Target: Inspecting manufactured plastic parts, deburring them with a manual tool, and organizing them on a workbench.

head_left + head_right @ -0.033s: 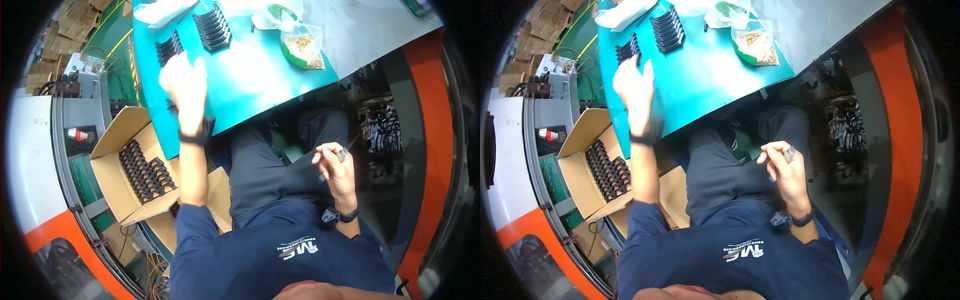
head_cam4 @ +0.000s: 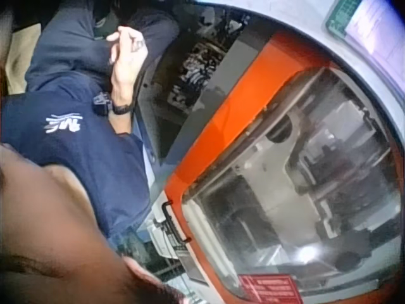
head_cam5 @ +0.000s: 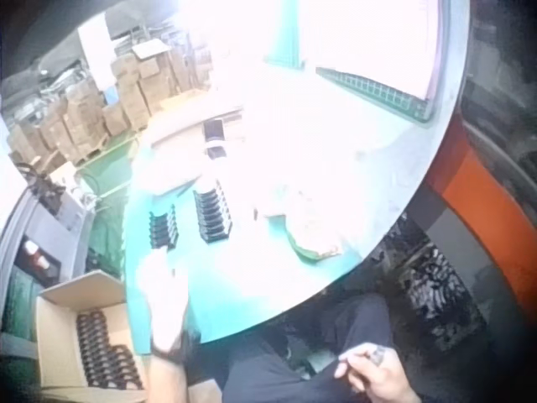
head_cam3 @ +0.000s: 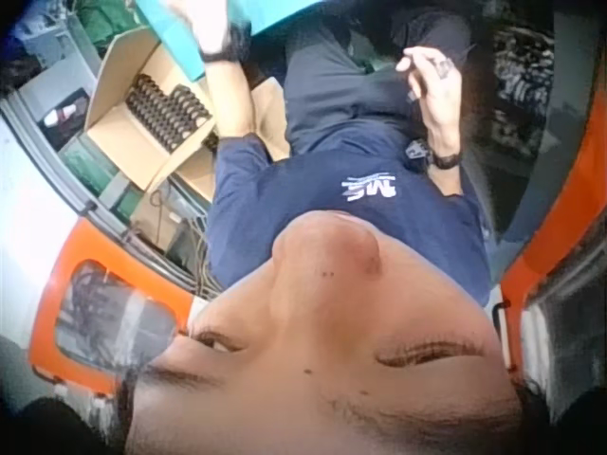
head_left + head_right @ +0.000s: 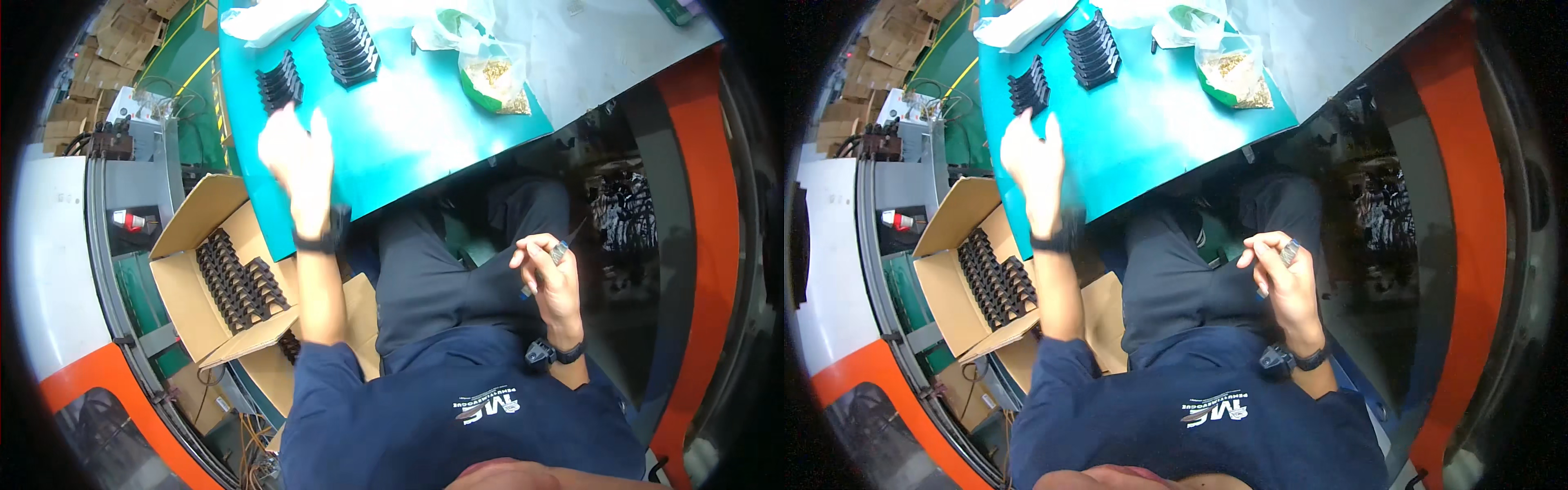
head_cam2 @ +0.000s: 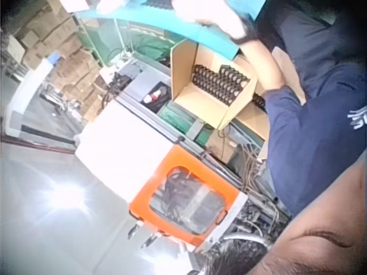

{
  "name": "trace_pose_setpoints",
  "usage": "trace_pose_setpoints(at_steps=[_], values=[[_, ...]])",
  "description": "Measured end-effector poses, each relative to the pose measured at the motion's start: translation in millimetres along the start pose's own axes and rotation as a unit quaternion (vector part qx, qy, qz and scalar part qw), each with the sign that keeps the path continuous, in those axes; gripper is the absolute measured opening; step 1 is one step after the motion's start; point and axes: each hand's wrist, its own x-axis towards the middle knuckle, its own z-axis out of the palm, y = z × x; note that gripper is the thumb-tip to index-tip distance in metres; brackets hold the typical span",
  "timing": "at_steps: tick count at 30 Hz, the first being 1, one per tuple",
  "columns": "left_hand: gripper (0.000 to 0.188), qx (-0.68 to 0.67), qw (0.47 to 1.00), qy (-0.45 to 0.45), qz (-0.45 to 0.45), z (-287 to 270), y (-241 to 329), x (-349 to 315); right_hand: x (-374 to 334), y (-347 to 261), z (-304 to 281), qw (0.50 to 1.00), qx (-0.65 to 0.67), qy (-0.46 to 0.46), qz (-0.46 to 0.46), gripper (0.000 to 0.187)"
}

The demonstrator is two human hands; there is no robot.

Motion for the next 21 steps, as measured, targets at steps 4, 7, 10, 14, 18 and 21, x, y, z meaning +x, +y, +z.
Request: trace_pose_setpoints(at_steps=[4,7,10,14,18,21], values=[[0.033,0.023,0.995,-0.049,-0.088,-5.9,-47.1,-73.1,-6.3,3.2,6.4,0.999,0.006,-0.034,0.016,0.018],[0.023,-0.014,0.996,-0.045,-0.081,-9.4,-58.1,-88.2,-15.9,-1.6,20.1,0.997,-0.007,-0.068,0.025,0.017],[0.017,-0.079,0.993,-0.034,-0.08,-31.6,-44.1,-86.1,-24.9,-2.6,25.5,0.995,-0.028,-0.092,0.033,0.016],[0.021,-0.223,0.968,-0.064,0.09,-120.1,37.2,-87.4,-25.8,-5.5,41.6,0.997,-0.038,-0.067,0.014,0.025],[0.035,-0.291,0.939,-0.114,0.147,-168.1,87.3,-109.3,-28.0,-16.0,71.2,0.992,-0.032,-0.119,-0.037,0.054],[0.033,-0.291,0.939,-0.113,0.146,-185.7,93.6,-123.4,-31.5,-13.1,77.5,0.983,-0.057,-0.157,-0.079,0.055]])
